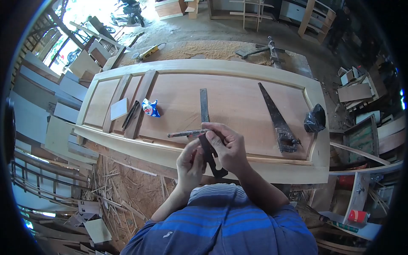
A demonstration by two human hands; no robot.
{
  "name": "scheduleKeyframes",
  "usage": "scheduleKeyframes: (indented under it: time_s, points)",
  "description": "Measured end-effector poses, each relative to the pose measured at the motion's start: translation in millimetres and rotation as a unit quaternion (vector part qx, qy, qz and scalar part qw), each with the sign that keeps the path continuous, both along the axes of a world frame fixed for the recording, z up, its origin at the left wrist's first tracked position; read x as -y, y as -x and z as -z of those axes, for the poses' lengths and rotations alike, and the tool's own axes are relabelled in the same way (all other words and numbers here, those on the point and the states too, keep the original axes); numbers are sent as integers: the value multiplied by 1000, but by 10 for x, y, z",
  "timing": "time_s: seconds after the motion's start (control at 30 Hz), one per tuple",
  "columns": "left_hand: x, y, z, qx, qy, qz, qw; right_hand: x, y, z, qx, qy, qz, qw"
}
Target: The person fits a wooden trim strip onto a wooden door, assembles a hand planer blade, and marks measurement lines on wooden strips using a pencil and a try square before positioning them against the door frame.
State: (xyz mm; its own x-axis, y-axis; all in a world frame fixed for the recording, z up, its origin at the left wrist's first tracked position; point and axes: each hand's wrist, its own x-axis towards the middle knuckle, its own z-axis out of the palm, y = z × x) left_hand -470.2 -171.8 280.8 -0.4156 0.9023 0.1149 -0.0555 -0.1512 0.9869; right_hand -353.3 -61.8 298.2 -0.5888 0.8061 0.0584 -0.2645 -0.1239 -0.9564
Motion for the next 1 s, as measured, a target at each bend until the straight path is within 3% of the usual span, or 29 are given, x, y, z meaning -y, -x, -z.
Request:
scheduleKeyframes:
  time_s: [0.07, 0.13, 0.43, 0.73, 1.0]
  points:
    - [-1, -51, 68, 29, -2, -1, 1000, -74, -60, -116, 8, 30, -16, 999]
    - [-20, -29, 64, 51, 5, 2, 999, -50, -73, -100, 22, -11, -12, 1000]
    - [-60, -23, 95, 32, -14, 5, 999, 12, -64, -41, 6, -17, -2, 1000]
    - [-31, -117, 122, 52, 10, 32, 998, -266, -116, -109, 5, -3, 99, 995]
    - [-87, -60, 82, 88, -12, 15, 996, -21, -165, -29, 9, 6, 1, 1000]
